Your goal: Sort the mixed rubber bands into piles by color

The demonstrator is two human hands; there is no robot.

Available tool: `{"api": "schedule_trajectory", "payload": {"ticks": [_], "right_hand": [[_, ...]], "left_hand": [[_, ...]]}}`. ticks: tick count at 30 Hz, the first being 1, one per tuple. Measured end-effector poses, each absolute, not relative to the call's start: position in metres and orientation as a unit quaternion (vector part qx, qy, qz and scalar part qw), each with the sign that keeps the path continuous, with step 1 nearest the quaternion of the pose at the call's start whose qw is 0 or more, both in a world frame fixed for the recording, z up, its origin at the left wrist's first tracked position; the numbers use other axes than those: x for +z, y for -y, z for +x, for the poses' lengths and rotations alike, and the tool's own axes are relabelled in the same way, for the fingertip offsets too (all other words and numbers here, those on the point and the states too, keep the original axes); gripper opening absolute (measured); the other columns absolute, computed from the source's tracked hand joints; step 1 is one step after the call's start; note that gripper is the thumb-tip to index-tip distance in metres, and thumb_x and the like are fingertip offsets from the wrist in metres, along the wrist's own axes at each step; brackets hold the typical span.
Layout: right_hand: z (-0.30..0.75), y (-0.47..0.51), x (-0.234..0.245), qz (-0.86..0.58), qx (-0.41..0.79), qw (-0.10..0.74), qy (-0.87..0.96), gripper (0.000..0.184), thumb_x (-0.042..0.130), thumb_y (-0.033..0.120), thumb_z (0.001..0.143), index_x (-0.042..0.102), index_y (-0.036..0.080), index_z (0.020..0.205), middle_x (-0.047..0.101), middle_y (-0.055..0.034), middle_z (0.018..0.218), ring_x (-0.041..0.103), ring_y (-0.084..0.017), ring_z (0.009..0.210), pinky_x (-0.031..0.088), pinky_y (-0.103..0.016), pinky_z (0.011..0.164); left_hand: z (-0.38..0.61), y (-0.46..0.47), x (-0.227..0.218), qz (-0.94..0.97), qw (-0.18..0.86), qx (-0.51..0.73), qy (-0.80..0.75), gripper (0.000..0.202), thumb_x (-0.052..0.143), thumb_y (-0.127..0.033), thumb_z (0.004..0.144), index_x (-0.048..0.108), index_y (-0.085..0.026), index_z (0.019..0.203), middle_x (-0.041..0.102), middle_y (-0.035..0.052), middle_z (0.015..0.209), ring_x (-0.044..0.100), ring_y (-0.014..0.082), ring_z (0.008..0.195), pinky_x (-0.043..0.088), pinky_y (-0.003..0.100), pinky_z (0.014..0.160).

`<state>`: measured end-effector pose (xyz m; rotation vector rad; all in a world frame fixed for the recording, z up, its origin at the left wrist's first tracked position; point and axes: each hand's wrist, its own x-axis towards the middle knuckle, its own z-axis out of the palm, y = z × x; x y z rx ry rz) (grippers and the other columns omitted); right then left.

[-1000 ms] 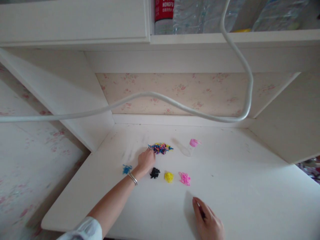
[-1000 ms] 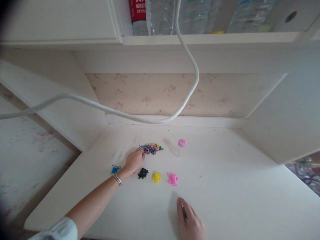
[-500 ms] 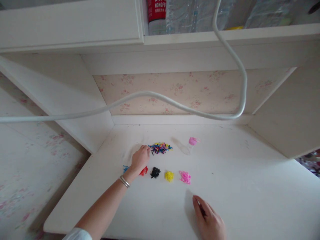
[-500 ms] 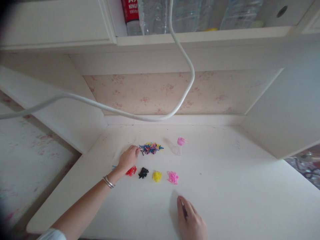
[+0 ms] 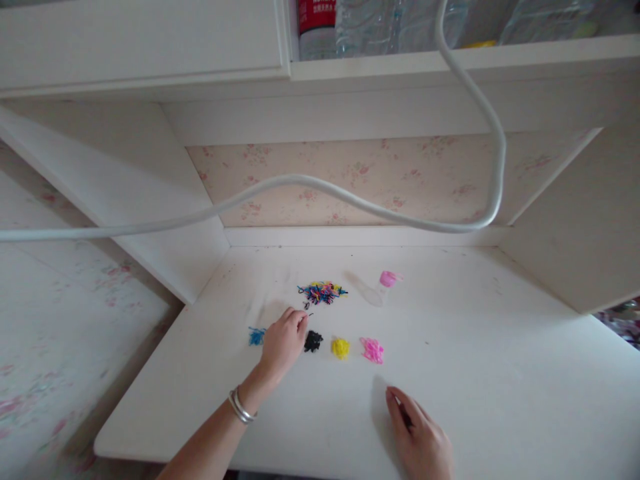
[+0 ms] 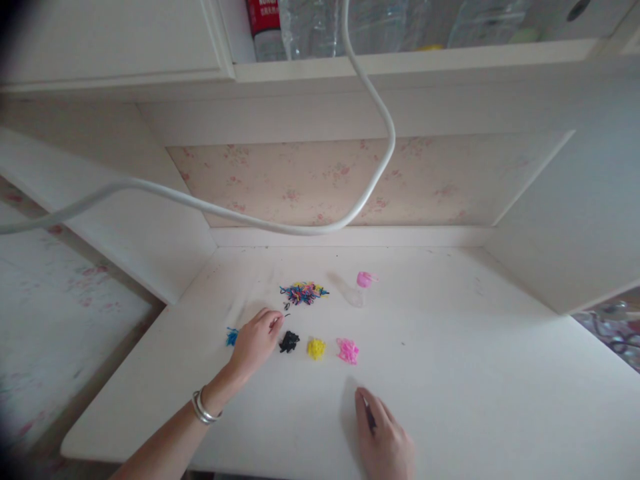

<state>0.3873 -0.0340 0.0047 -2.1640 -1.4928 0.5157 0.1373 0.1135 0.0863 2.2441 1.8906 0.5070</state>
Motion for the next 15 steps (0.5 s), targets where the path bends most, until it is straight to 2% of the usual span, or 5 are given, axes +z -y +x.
{"api": "schedule_trajectory", "payload": {"ticks": [9,15], "right_hand": [[0.387,0.036,0.003,-0.786,0.167,0.218,0.553,0.041,0.036,0.058,0.087,0.066,0.036,0.102,0.068,0.0054,0.109,0.067,-0.016,0.092,0.053,-0.021,0.071],[0.387,0.034,0.001,-0.784,0.153,0.216,0.562,0.042,0.035,0.059,0.087,0.067,0.036,0.102,0.069,0.0051,0.108,0.068,-0.017,0.09,0.053,-0.021,0.067]], "left_hand": [[0.146,-0.072,0.062,0.753,0.034,0.158,-0.638,0.027,0.037,-0.031,0.093,0.063,-0.025,0.092,0.067,0.0005,0.092,0.064,0.0135,0.076,0.042,0.023,0.058],[0.145,-0.069,0.058,0.752,0.029,0.152,-0.64,0.025,0.038,-0.03,0.092,0.063,-0.026,0.09,0.066,-0.0003,0.089,0.064,0.0135,0.07,0.042,0.024,0.057]]}}
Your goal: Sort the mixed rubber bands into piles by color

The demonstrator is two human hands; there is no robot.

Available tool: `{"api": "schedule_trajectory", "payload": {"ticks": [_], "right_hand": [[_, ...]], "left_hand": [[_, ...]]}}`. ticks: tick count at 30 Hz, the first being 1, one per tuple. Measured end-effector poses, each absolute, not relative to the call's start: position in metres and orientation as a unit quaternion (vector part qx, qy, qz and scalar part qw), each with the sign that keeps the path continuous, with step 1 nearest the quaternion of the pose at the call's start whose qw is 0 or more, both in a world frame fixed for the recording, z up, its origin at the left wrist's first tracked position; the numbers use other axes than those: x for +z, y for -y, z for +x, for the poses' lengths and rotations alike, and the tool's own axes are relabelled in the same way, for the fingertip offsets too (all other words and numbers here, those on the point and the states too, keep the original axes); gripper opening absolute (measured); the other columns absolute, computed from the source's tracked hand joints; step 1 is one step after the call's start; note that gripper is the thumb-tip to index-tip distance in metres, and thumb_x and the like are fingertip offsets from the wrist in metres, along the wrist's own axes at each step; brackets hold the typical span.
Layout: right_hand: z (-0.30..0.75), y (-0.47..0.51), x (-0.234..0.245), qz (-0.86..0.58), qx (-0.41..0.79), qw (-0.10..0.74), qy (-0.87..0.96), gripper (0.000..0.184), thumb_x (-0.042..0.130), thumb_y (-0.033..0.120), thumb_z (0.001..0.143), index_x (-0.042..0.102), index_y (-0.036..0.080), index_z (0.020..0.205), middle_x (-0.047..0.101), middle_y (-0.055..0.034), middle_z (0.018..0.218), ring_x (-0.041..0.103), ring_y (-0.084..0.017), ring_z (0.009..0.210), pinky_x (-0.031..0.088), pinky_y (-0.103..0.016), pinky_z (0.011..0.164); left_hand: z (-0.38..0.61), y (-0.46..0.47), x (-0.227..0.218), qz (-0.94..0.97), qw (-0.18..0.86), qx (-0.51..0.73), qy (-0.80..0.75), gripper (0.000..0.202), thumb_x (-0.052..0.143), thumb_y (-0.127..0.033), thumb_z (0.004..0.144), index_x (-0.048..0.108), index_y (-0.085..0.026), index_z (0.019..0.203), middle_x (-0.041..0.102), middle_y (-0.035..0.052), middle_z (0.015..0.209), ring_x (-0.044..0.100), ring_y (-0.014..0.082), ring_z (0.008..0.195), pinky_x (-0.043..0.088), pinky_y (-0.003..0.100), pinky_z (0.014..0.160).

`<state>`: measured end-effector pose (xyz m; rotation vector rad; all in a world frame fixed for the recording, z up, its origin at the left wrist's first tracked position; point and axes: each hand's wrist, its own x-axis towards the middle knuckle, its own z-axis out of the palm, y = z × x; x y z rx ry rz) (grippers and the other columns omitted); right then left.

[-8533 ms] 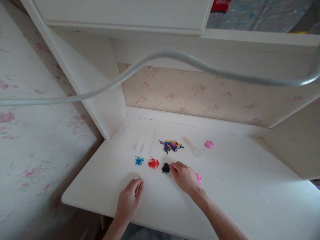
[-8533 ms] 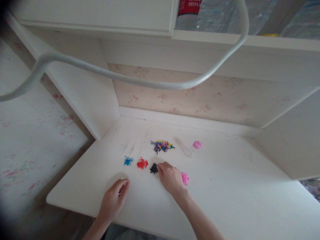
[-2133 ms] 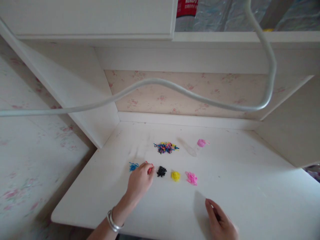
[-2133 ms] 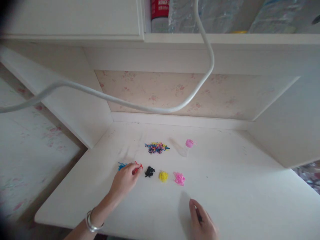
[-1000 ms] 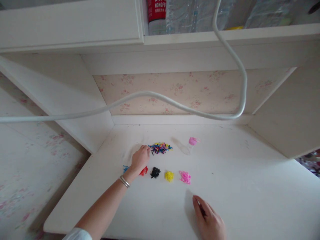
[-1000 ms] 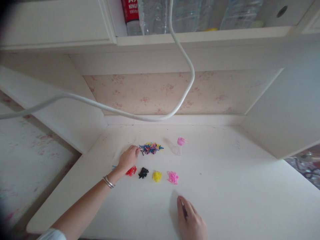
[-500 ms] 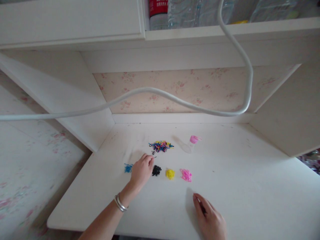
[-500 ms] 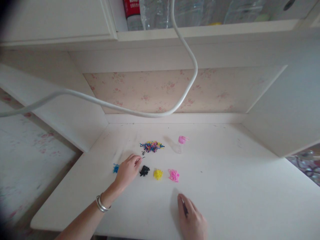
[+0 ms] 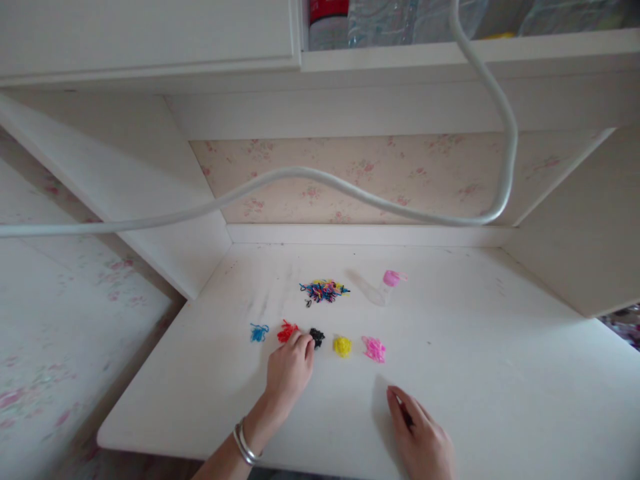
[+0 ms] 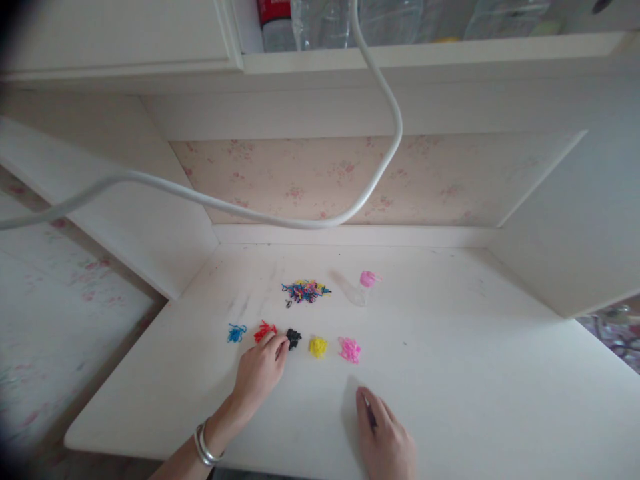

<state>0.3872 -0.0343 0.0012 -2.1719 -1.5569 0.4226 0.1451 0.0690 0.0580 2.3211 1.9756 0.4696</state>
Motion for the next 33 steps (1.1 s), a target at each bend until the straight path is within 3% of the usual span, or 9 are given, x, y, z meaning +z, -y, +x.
{"api": "schedule_trajectory", "payload": {"ticks": [11,16,20,23,27,33], "right_hand": [[0.389,0.033,0.007,-0.791,0.194,0.232,0.531,0.042,0.04,0.06,0.083,0.068,0.034,0.1,0.069,0.0027,0.107,0.067,-0.019,0.094,0.053,-0.023,0.071],[0.385,0.023,0.023,-0.781,0.249,0.288,0.495,0.045,0.043,0.061,0.082,0.071,0.027,0.093,0.073,-0.0014,0.092,0.068,-0.017,0.081,0.051,-0.02,0.066],[0.358,-0.004,0.057,-0.705,0.256,0.306,0.586,0.042,0.042,0.054,0.087,0.069,0.024,0.095,0.072,-0.0022,0.086,0.065,-0.013,0.07,0.048,-0.018,0.065],[0.329,-0.041,0.083,-0.656,0.231,0.242,0.676,0.037,0.036,0.046,0.092,0.068,0.026,0.095,0.071,0.0001,0.082,0.063,-0.011,0.068,0.045,-0.018,0.063],[0.294,-0.097,0.097,-0.652,0.159,0.063,0.739,0.035,0.031,0.037,0.093,0.062,0.034,0.109,0.07,0.0005,0.098,0.065,-0.016,0.086,0.045,-0.023,0.068],[0.26,-0.158,0.085,-0.632,0.129,-0.026,0.764,0.036,0.037,0.031,0.091,0.056,0.034,0.121,0.069,-0.0082,0.103,0.065,-0.024,0.092,0.046,-0.034,0.075]], "left_hand": [[0.127,-0.05,0.054,0.74,0.077,0.22,-0.631,0.02,0.041,-0.029,0.091,0.06,-0.023,0.09,0.067,0.0016,0.087,0.064,0.0134,0.071,0.046,0.022,0.062],[0.1,-0.026,0.041,0.712,0.124,0.279,-0.632,0.02,0.041,-0.031,0.091,0.059,-0.022,0.094,0.066,0.0024,0.085,0.063,0.0125,0.07,0.049,0.022,0.065],[0.076,-0.012,0.026,0.674,0.135,0.315,-0.654,0.02,0.043,-0.033,0.09,0.059,-0.021,0.095,0.065,0.0023,0.084,0.063,0.0126,0.07,0.05,0.022,0.063],[0.065,-0.009,0.019,0.663,0.156,0.342,-0.648,0.021,0.044,-0.033,0.09,0.06,-0.02,0.096,0.064,0.0021,0.081,0.063,0.0121,0.07,0.05,0.021,0.062],[0.062,-0.009,0.019,0.65,0.188,0.359,-0.643,0.023,0.043,-0.033,0.09,0.061,-0.02,0.095,0.064,0.0016,0.078,0.061,0.012,0.067,0.049,0.021,0.06],[0.061,-0.013,0.026,0.641,0.206,0.365,-0.643,0.024,0.043,-0.033,0.09,0.062,-0.02,0.094,0.064,0.002,0.079,0.061,0.0124,0.068,0.049,0.022,0.062]]}}
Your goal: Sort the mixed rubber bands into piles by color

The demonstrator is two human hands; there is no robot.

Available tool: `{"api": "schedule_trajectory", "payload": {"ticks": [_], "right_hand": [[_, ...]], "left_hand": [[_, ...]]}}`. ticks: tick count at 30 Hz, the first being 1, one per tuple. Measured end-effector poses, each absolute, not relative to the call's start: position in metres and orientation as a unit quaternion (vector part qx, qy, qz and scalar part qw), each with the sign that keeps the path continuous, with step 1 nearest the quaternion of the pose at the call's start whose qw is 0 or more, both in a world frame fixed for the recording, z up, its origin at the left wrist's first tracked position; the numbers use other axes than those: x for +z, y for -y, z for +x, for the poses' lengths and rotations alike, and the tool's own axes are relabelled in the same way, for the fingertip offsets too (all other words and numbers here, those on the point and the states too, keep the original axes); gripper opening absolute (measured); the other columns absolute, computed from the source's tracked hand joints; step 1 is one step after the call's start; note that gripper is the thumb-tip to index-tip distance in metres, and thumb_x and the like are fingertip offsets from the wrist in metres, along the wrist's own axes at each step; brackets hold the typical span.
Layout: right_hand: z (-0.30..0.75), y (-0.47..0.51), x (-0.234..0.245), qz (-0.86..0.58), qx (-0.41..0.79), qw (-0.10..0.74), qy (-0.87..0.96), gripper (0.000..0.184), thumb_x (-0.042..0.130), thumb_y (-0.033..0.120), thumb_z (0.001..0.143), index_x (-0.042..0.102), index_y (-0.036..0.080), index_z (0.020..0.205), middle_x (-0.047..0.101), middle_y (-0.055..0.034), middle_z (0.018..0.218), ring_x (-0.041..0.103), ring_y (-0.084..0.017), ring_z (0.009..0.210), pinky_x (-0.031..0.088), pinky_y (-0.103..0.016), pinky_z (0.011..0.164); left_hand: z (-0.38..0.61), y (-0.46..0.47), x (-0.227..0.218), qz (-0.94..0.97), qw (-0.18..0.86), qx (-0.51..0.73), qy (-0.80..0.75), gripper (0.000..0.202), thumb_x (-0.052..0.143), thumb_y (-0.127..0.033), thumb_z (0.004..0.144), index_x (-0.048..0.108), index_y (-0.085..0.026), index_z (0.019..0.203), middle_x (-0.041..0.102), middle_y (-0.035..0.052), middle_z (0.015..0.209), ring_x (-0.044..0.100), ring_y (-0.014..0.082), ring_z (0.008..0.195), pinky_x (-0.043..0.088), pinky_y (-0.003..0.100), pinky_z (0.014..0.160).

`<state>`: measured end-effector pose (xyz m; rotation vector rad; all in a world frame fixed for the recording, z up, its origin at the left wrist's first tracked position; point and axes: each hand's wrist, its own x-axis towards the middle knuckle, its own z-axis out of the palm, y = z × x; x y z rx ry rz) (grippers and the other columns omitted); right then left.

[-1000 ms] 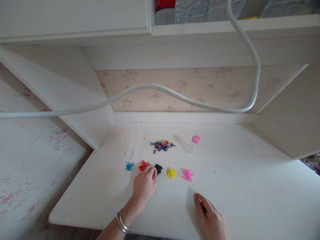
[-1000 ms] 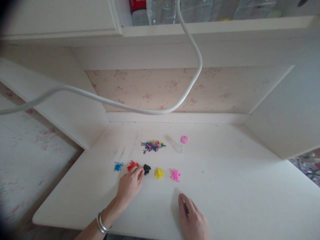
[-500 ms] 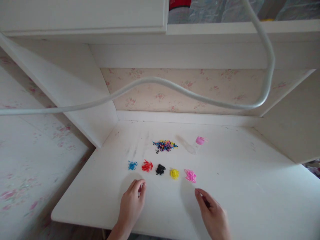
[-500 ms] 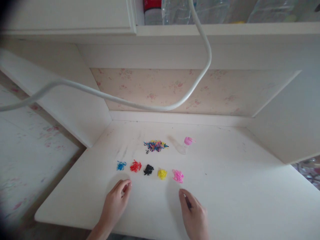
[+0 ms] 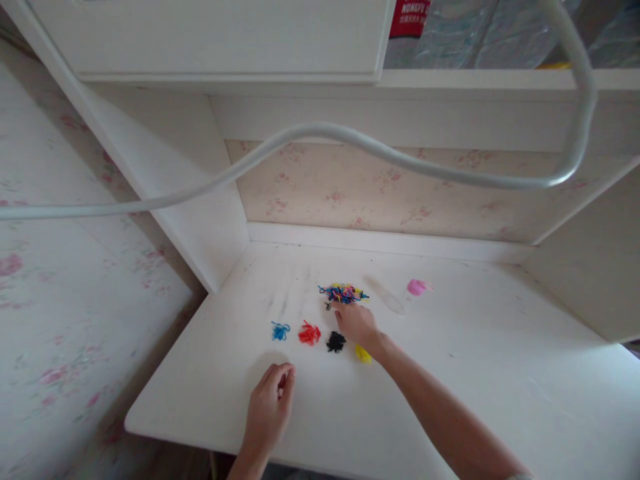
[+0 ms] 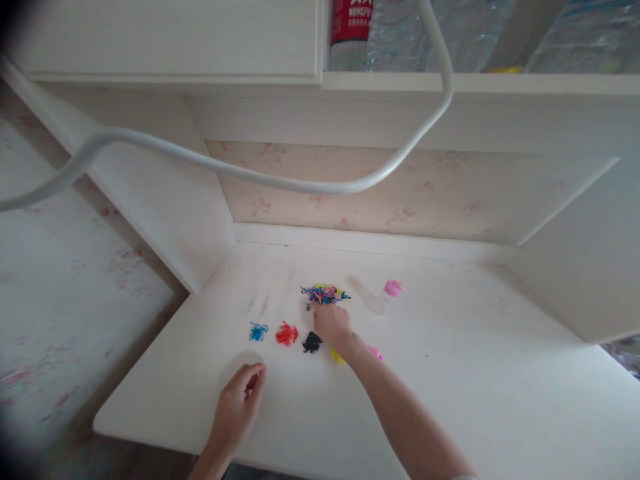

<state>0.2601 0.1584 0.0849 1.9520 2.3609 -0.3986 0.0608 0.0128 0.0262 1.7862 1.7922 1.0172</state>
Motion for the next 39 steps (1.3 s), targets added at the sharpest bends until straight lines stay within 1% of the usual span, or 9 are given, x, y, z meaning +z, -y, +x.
{"api": "schedule_trajectory", "payload": {"ticks": [4,8,11,14,21,24,29,34,39], "right_hand": [[0.251,-0.174,0.079,0.615,-0.122,0.058,-0.777,0.035,0.036,0.03,0.093,0.056,0.033,0.122,0.067,-0.0082,0.107,0.063,-0.023,0.096,0.046,-0.035,0.077],[0.251,-0.176,0.076,0.61,-0.117,0.069,-0.781,0.033,0.034,0.032,0.096,0.061,0.025,0.112,0.066,-0.0082,0.105,0.061,-0.021,0.098,0.046,-0.036,0.08],[0.252,-0.175,0.074,0.612,-0.118,0.074,-0.778,0.031,0.043,0.039,0.094,0.058,0.018,0.112,0.063,-0.0064,0.107,0.06,-0.018,0.096,0.048,-0.038,0.083],[0.253,-0.175,0.072,0.615,-0.122,0.071,-0.776,0.036,0.05,0.042,0.09,0.055,0.016,0.115,0.06,-0.0055,0.11,0.059,-0.017,0.096,0.048,-0.04,0.085],[0.256,-0.174,0.071,0.62,-0.117,0.043,-0.774,0.034,0.033,0.035,0.097,0.063,0.024,0.107,0.067,-0.0072,0.103,0.062,-0.02,0.096,0.045,-0.034,0.079],[0.259,-0.171,0.072,0.623,-0.113,0.026,-0.774,0.035,0.032,0.035,0.096,0.063,0.027,0.108,0.067,-0.0071,0.103,0.062,-0.021,0.094,0.044,-0.032,0.076],[0.266,-0.165,0.078,0.624,-0.116,-0.005,-0.772,0.035,0.032,0.038,0.095,0.063,0.033,0.11,0.067,-0.0023,0.105,0.062,-0.018,0.093,0.041,-0.026,0.073],[0.274,-0.15,0.085,0.619,-0.121,-0.035,-0.776,0.037,0.031,0.038,0.095,0.066,0.029,0.103,0.069,-0.0008,0.098,0.062,-0.015,0.09,0.037,-0.022,0.07],[0.281,-0.116,0.09,0.589,-0.129,-0.045,-0.796,0.035,0.034,0.036,0.094,0.068,0.03,0.092,0.071,0.0028,0.089,0.063,-0.012,0.079,0.033,-0.02,0.063]], "left_hand": [[0.06,-0.012,0.03,0.641,0.22,0.356,-0.643,0.025,0.041,-0.034,0.091,0.062,-0.02,0.094,0.064,0.0024,0.08,0.061,0.0119,0.069,0.049,0.021,0.063],[0.061,-0.012,0.031,0.639,0.234,0.346,-0.646,0.025,0.04,-0.034,0.092,0.061,-0.021,0.094,0.063,0.0022,0.08,0.06,0.0115,0.069,0.049,0.021,0.063],[0.061,-0.012,0.032,0.639,0.235,0.342,-0.648,0.025,0.04,-0.034,0.092,0.061,-0.021,0.093,0.062,0.0018,0.079,0.06,0.0113,0.068,0.049,0.021,0.064],[0.061,-0.013,0.032,0.641,0.231,0.344,-0.646,0.024,0.041,-0.034,0.091,0.062,-0.021,0.094,0.063,0.0015,0.079,0.06,0.011,0.068,0.05,0.02,0.064],[0.061,-0.012,0.032,0.643,0.229,0.352,-0.641,0.026,0.04,-0.033,0.091,0.063,-0.021,0.094,0.064,0.002,0.081,0.061,0.0109,0.068,0.05,0.019,0.062],[0.061,-0.012,0.032,0.639,0.233,0.353,-0.642,0.026,0.04,-0.034,0.091,0.062,-0.021,0.094,0.064,0.0019,0.081,0.061,0.0107,0.068,0.05,0.019,0.061],[0.062,-0.011,0.034,0.643,0.231,0.344,-0.644,0.027,0.039,-0.035,0.091,0.062,-0.021,0.092,0.063,0.0023,0.079,0.061,0.0115,0.068,0.05,0.021,0.063],[0.062,-0.011,0.033,0.648,0.231,0.339,-0.642,0.027,0.039,-0.036,0.092,0.061,-0.021,0.094,0.062,0.0025,0.079,0.06,0.0116,0.069,0.05,0.021,0.064],[0.062,-0.011,0.029,0.651,0.226,0.336,-0.642,0.024,0.04,-0.034,0.091,0.061,-0.022,0.093,0.063,0.0017,0.08,0.061,0.0106,0.069,0.049,0.019,0.062]]}}
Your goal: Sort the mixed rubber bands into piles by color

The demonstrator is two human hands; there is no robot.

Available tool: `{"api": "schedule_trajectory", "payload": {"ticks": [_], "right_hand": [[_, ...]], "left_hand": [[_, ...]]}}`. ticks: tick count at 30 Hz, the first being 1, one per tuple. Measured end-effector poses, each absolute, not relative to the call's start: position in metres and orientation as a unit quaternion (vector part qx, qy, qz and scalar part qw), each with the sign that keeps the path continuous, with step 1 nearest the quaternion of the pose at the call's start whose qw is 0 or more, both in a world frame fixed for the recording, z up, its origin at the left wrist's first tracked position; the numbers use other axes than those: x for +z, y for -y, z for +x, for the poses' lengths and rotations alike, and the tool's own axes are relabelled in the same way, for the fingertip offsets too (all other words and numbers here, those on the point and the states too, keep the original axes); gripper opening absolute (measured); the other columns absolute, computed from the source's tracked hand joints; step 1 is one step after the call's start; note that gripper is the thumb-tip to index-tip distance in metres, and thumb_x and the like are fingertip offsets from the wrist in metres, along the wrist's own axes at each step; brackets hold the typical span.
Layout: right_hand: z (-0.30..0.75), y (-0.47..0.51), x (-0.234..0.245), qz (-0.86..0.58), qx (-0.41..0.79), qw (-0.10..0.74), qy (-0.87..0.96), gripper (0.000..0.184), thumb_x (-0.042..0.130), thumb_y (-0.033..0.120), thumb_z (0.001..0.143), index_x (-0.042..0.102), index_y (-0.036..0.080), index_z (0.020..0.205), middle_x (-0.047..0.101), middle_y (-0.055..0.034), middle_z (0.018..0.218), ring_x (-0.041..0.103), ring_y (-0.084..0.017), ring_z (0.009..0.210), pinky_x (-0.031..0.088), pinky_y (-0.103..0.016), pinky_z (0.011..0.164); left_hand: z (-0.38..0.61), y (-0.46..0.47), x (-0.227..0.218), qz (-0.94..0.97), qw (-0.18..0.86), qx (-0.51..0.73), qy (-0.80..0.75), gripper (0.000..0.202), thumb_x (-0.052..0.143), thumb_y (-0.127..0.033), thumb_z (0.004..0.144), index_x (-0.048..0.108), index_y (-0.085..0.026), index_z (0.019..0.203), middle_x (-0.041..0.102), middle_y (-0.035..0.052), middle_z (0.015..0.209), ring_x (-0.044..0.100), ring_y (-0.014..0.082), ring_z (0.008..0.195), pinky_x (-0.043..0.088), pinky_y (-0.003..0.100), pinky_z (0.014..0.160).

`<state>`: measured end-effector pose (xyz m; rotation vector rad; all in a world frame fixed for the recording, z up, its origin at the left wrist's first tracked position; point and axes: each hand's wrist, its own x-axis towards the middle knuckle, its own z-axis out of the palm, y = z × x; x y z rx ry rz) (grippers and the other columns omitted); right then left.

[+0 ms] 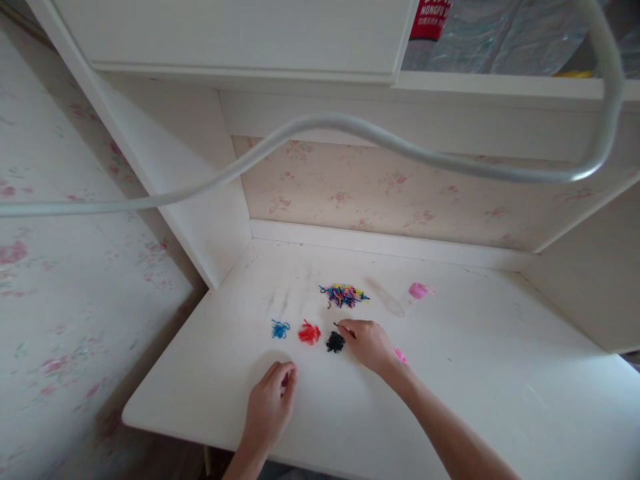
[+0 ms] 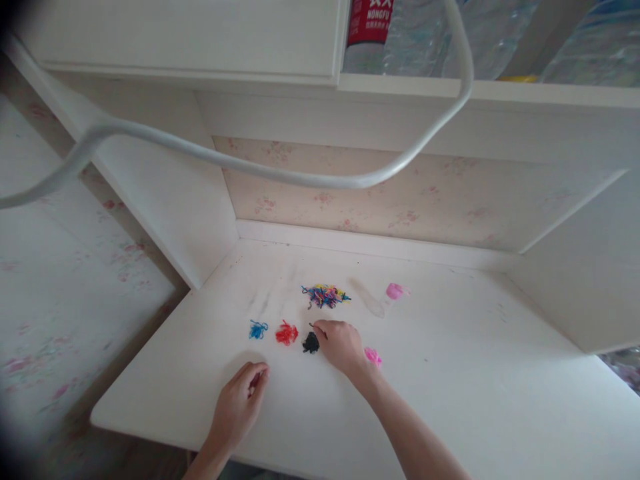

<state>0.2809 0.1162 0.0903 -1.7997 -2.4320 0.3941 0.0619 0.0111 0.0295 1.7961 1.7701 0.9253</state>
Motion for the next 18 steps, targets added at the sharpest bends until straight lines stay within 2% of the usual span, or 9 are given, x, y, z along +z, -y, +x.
{"api": "schedule_trajectory", "payload": {"ticks": [4,9,16,18], "right_hand": [[0.285,-0.099,0.091,-0.573,0.126,0.041,0.809,0.034,0.035,0.032,0.093,0.067,0.028,0.08,0.07,0.003,0.081,0.062,-0.012,0.073,0.031,-0.02,0.06],[0.285,-0.098,0.09,-0.562,0.123,0.039,0.817,0.03,0.04,0.029,0.09,0.066,0.028,0.076,0.069,0.0034,0.077,0.062,-0.012,0.072,0.031,-0.02,0.059],[0.293,-0.093,0.098,-0.568,0.125,0.055,0.811,0.035,0.035,0.033,0.092,0.068,0.029,0.08,0.07,0.0024,0.078,0.063,-0.013,0.072,0.034,-0.02,0.059],[0.301,-0.086,0.099,-0.58,0.135,0.085,0.799,0.038,0.033,0.035,0.093,0.069,0.03,0.084,0.071,0.0021,0.079,0.064,-0.013,0.073,0.037,-0.019,0.061]], "left_hand": [[0.062,-0.012,0.028,0.659,0.213,0.32,-0.646,0.023,0.041,-0.034,0.091,0.06,-0.021,0.093,0.062,0.0012,0.079,0.06,0.0103,0.068,0.048,0.019,0.063],[0.062,-0.011,0.029,0.666,0.203,0.318,-0.643,0.025,0.039,-0.035,0.092,0.06,-0.021,0.091,0.062,0.0017,0.077,0.06,0.0111,0.067,0.048,0.02,0.062],[0.063,-0.01,0.03,0.676,0.189,0.319,-0.637,0.028,0.037,-0.036,0.092,0.061,-0.021,0.092,0.063,0.0027,0.077,0.06,0.0117,0.066,0.048,0.021,0.061],[0.064,-0.01,0.03,0.678,0.184,0.316,-0.637,0.027,0.038,-0.036,0.092,0.061,-0.022,0.091,0.063,0.002,0.076,0.06,0.0114,0.065,0.048,0.021,0.061]]}}
